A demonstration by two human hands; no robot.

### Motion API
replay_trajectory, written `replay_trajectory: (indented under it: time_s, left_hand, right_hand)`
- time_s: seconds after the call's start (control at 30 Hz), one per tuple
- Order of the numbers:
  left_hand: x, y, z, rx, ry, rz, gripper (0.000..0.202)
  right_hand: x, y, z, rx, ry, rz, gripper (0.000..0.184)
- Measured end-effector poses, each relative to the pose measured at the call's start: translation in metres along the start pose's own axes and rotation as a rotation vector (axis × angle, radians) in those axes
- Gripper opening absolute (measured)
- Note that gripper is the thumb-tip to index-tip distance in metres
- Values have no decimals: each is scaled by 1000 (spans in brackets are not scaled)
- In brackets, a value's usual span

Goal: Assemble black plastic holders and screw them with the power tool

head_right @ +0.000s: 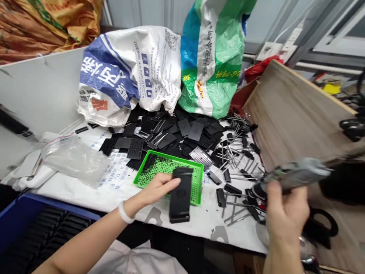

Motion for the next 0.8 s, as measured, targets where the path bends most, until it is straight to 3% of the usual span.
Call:
replay_trajectory:
  time_s: [0.07,0.1,0.23,0.3,0.4,0.5,0.63,0.8]
  left_hand:
    - [12,-17,-2,-56,-265,-129,44]
    - [17,-27,-1,-89,-383,-210,41]
    - [23,-63,14,-193,-809,-515,33]
    - [20,-72,20,-168,-881,-546,39]
    - [17,-76,23,-146,-887,-487,47]
    - [20,-79,22,-191,-841,-431,55]
    - [28,-85,23,-280,-752,-440,56]
    - [33,-81,34,-218,-657,-443,65]
  right_hand:
    - [11,4,16,-100,60,-11,35]
    - [16,3,30,-49,194,28,36]
    - [32,-12,94,374,546,220,33]
    - [35,-20,121,503,618,235,29]
    - [36,-27,146,439,555,174,26]
    - [38,-34,153,294,400,190,26]
    - [37,-48,140,180,220,130,24]
    - [17,-62,130,62,226,187,25]
Point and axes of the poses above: each hand's wrist, its own y-axis towards the middle knuckle, its own z-axis out of the palm, x = y × z, the point moved 2 cm from there along y, towards the middle knuckle, and after that the axes turned 2 degrees about z, right-handed, at the moved point
